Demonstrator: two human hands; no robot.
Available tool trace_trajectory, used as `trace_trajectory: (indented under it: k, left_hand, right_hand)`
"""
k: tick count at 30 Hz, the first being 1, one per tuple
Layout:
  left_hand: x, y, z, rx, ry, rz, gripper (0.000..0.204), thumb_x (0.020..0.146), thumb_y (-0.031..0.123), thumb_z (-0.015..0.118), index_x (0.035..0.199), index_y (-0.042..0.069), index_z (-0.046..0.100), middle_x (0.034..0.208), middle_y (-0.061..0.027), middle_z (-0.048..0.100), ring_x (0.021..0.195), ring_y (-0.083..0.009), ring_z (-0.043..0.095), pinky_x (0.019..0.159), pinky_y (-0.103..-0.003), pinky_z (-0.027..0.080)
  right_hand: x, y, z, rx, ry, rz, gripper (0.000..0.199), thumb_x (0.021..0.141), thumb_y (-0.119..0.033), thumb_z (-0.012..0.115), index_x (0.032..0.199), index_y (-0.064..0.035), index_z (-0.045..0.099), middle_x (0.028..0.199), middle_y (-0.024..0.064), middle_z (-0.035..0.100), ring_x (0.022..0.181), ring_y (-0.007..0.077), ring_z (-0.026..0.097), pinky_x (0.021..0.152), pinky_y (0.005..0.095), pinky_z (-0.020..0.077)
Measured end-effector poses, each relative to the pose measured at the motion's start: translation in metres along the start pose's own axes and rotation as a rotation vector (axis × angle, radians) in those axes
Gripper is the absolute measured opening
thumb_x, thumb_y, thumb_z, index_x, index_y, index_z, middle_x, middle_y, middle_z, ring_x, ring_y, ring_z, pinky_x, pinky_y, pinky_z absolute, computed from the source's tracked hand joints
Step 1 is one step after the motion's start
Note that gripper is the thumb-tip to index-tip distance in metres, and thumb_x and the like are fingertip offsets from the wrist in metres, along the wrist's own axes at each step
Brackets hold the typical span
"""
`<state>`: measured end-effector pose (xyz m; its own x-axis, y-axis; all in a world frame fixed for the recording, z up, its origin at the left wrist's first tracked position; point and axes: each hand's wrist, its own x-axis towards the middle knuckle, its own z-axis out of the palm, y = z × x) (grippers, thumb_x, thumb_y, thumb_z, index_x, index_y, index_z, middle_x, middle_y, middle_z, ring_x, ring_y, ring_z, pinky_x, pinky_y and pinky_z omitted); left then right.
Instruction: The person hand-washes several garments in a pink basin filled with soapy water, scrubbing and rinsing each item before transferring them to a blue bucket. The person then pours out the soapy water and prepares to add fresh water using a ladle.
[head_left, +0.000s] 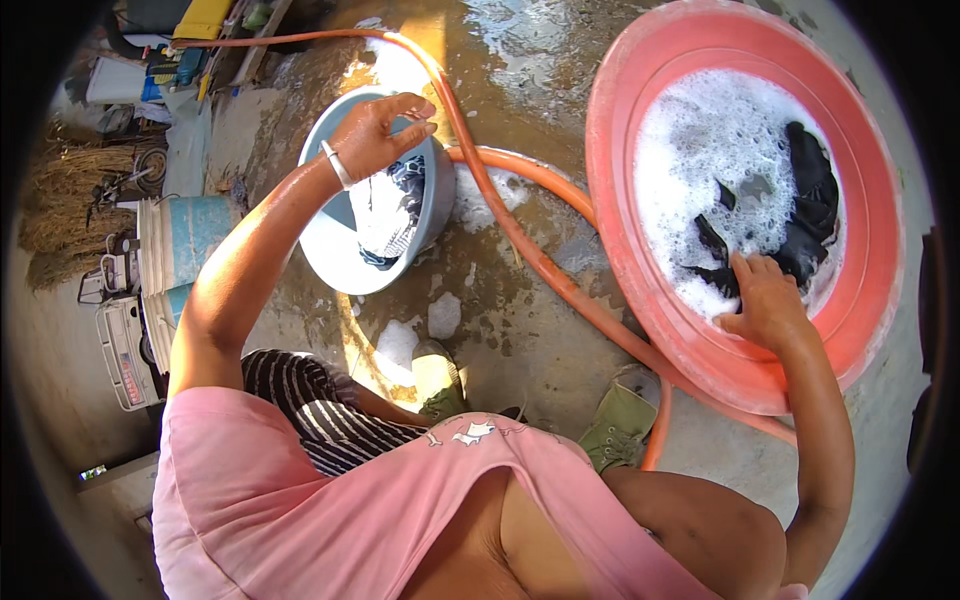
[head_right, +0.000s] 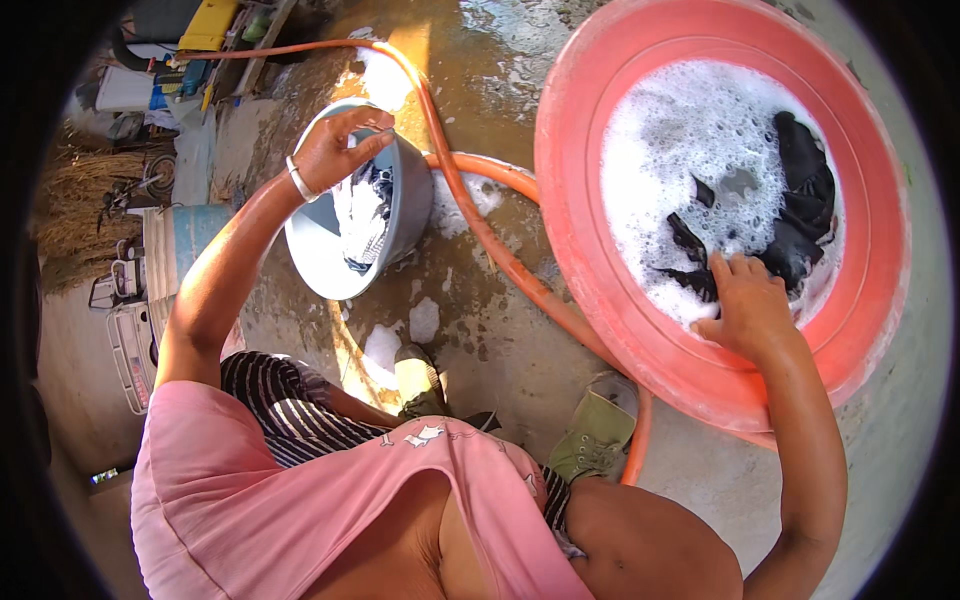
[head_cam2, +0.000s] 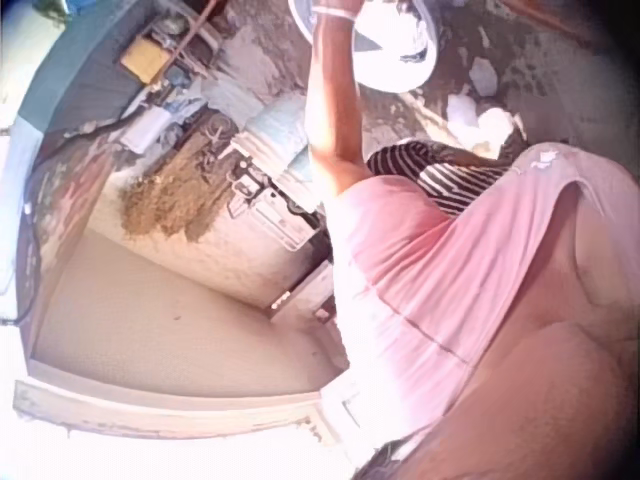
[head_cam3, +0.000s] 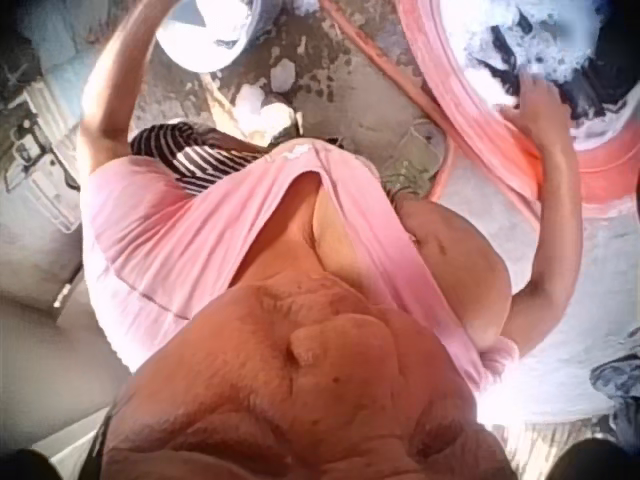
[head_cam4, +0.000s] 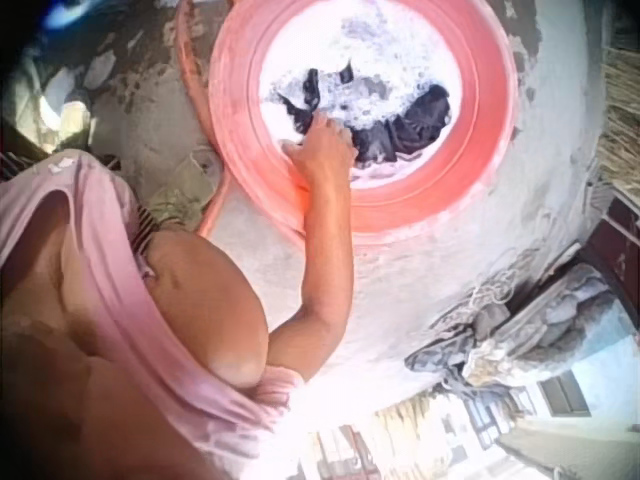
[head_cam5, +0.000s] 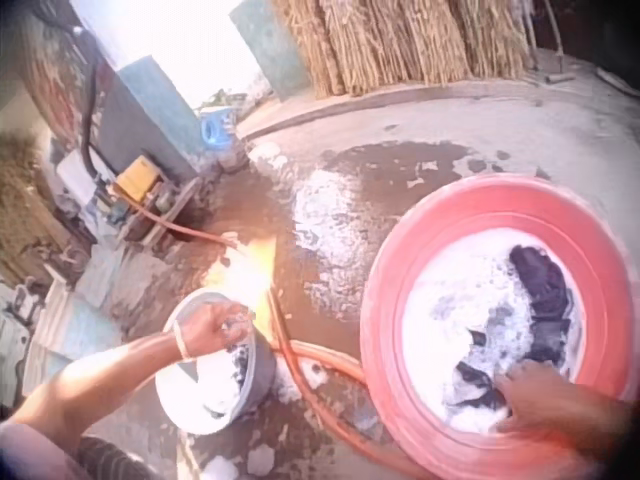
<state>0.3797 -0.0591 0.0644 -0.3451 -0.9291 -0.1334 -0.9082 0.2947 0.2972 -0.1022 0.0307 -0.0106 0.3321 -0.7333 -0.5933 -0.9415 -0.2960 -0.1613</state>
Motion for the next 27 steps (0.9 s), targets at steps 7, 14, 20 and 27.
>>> trace_trajectory:
  k: [7, 14, 20, 27]
  left_hand:
    - [0.052, 0.163, 0.039, -0.316, 0.001, 0.46, 0.021, 0.086, 0.014, 0.068, 0.103, 0.001, 0.065, 0.101, -0.0119, 0.068, 0.09, -0.02, 0.066, 0.08, -0.032, 0.052]
    - [0.107, 0.24, 0.127, -0.373, -0.259, 0.565, 0.091, 0.065, 0.03, 0.084, 0.137, 0.002, 0.037, 0.13, -0.0214, 0.051, 0.121, -0.0339, 0.049, 0.103, -0.038, 0.039]
    - [0.116, 0.246, 0.128, -0.898, -0.487, 0.197, 0.05, 0.08, 0.021, 0.074, 0.123, 0.004, 0.056, 0.099, -0.0089, 0.069, 0.088, -0.0172, 0.065, 0.082, -0.03, 0.052]
    - [0.13, 0.24, 0.099, -0.942, -0.148, -0.024, 0.024, 0.088, 0.009, 0.06, 0.11, 0.001, 0.06, 0.077, -0.0023, 0.062, 0.057, -0.0086, 0.055, 0.054, -0.022, 0.046]
  right_hand:
    - [0.025, 0.039, -0.011, 0.365, 0.194, -0.053, 0.034, 0.078, -0.018, 0.059, 0.11, -0.0087, 0.058, 0.09, 0.0216, 0.064, 0.09, 0.0387, 0.061, 0.077, 0.0478, 0.0459]
    - [-0.023, 0.022, -0.069, 0.7, 0.577, -0.295, 0.025, 0.079, -0.007, 0.05, 0.103, -0.0065, 0.057, 0.083, 0.0197, 0.061, 0.079, 0.0391, 0.058, 0.073, 0.0419, 0.0465]
    - [-0.035, 0.042, -0.089, 0.919, 0.834, -0.388, 0.027, 0.079, -0.004, 0.048, 0.104, -0.0066, 0.058, 0.074, 0.0025, 0.056, 0.067, 0.0135, 0.055, 0.062, 0.0271, 0.045]
    - [0.005, 0.086, -0.049, 0.448, 1.04, -0.083, 0.035, 0.085, -0.01, 0.051, 0.12, -0.0089, 0.056, 0.081, 0.006, 0.059, 0.071, 0.0117, 0.056, 0.065, 0.0285, 0.0457]
